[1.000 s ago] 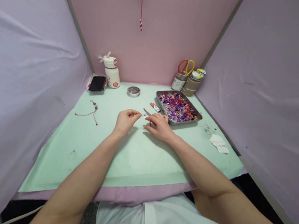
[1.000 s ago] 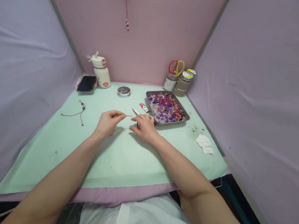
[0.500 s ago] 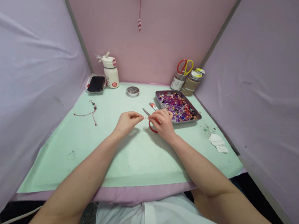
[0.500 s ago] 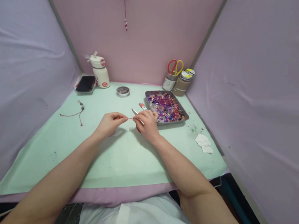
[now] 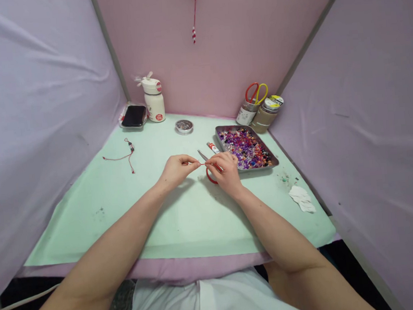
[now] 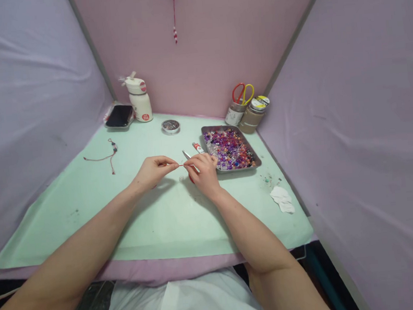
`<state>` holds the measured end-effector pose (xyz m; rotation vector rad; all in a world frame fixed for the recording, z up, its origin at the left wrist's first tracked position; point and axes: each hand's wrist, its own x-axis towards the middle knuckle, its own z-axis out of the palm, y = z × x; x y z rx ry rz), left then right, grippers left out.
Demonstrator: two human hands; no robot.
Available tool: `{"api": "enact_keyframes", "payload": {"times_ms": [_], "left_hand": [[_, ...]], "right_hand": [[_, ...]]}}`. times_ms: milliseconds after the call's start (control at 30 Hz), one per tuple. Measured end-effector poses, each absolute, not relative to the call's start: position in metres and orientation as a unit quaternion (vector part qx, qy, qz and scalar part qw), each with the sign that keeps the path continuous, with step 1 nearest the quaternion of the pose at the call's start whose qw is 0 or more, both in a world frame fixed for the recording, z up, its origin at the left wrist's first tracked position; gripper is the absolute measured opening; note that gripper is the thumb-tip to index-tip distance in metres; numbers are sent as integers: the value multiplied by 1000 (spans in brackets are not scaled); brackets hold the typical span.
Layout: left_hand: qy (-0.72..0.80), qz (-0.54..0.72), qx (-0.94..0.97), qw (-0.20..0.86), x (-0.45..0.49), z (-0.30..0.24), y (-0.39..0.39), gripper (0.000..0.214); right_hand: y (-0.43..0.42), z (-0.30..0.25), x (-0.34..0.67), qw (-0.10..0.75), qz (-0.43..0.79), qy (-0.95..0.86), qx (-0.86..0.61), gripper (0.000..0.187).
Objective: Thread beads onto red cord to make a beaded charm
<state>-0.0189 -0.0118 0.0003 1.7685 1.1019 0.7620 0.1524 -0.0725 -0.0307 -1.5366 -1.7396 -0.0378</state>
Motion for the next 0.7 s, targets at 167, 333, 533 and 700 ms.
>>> {"api": "enact_keyframes", "payload": {"times_ms": [167, 333, 533, 700], "left_hand": [[422, 303, 774, 361, -21, -7, -7, 26], [405, 303, 800, 322, -22, -5, -8, 24], [407, 300, 800, 322, -23, -3, -10, 22], [412, 299, 798, 321, -23, -1, -10, 22]], "right_hand": [[-72, -32, 153, 386, -13, -686, -617, 21], [-72, -31, 151, 387, -1, -687, -615, 19], [-72, -31, 151, 395, 7, -690, -606, 17], [-71, -33, 150, 375, 8, -689, -620, 15]]}}
